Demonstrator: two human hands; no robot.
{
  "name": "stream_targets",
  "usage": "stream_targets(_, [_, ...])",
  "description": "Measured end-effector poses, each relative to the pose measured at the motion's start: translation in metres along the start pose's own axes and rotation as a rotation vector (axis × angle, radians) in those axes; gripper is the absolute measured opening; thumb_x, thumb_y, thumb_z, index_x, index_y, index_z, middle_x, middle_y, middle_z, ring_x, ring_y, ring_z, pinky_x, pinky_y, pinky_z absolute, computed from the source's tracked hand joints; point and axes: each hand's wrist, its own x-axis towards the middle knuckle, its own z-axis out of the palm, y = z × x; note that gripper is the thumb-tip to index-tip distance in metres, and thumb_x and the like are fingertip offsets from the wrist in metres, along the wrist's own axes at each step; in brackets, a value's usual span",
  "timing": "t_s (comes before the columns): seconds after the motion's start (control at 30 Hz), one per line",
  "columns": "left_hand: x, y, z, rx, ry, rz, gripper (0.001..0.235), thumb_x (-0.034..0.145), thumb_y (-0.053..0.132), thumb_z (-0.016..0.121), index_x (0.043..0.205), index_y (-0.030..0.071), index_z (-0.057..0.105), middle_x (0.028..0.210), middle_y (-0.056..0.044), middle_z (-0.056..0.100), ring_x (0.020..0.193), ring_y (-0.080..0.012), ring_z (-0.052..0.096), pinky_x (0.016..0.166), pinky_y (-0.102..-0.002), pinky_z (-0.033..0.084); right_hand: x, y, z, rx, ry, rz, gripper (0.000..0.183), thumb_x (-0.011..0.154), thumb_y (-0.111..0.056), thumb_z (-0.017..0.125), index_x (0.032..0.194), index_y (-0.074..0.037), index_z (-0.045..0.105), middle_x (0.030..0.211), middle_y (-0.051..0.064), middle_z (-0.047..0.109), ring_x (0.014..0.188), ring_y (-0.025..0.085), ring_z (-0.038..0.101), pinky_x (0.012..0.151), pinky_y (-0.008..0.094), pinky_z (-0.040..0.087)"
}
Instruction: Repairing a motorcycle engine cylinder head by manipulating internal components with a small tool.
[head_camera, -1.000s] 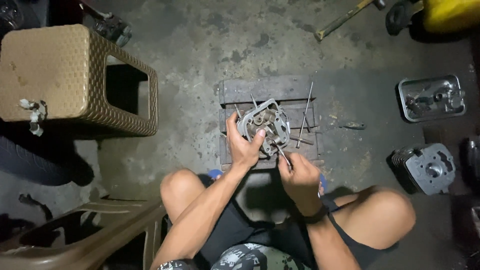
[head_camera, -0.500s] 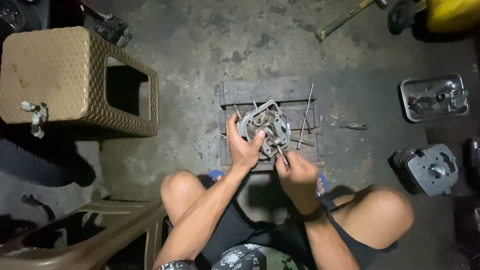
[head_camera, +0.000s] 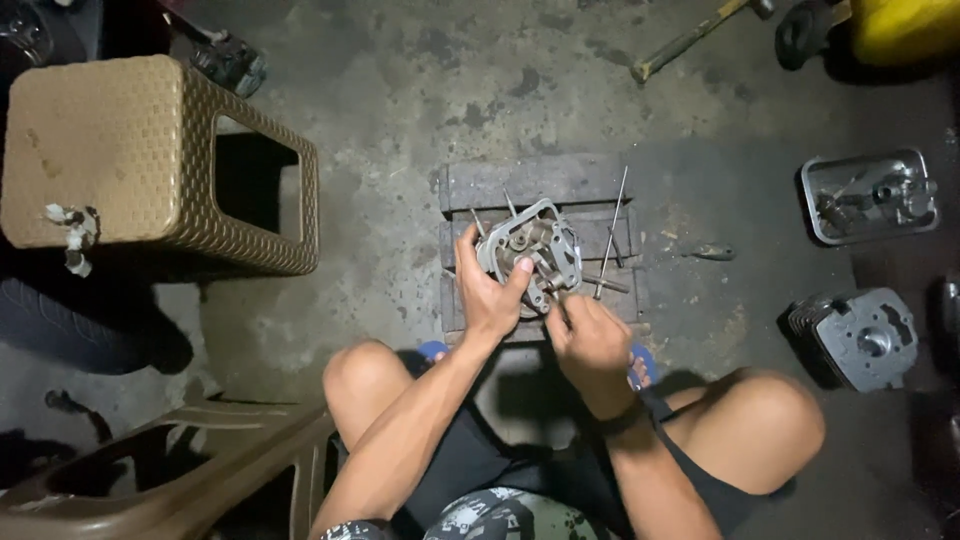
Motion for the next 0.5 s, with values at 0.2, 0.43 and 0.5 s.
stream_targets(0.2, [0.002, 0.007, 0.000, -0.025, -0.041, -0.104, 0.094, 0.076, 0.057, 0.073, 0.140, -0.004, 0.041, 0.128, -0.027, 0.051, 0.124, -0.0406, 0.052, 0.110, -0.057, 0.037, 0.008, 0.000, 0.008, 0.192, 0.150, -0.055, 0.020, 0.096, -0.012, 0.072, 0.078, -0.012, 0.063, 0.060, -0.002, 0.052, 0.051, 0.015, 0.055, 0.050, 0.021, 0.042])
stream_targets(0.43, [0.002, 0.003, 0.000, -0.003, -0.005, -0.071, 0.089, 0.073, 0.051, 0.076, 0.137, -0.004, 0.046, 0.122, -0.027, 0.053, 0.118, -0.0439, 0.055, 0.107, -0.054, 0.040, 0.002, -0.002, -0.013, 0.054, 0.000, -0.042, 0.018, 0.093, -0.011, 0.073, 0.077, -0.013, 0.064, 0.058, -0.004, 0.052, 0.047, 0.015, 0.054, 0.046, 0.022, 0.044])
stream_targets(0.5, [0.002, 0.003, 0.000, 0.022, 0.006, -0.029, 0.085, 0.071, 0.044, 0.079, 0.135, -0.003, 0.048, 0.119, -0.026, 0.054, 0.118, -0.0467, 0.055, 0.105, -0.053, 0.041, 0.006, 0.004, 0.005, 0.116, 0.009, -0.040, 0.020, 0.095, -0.011, 0.072, 0.077, -0.010, 0.062, 0.058, 0.000, 0.051, 0.049, 0.020, 0.057, 0.046, 0.028, 0.045])
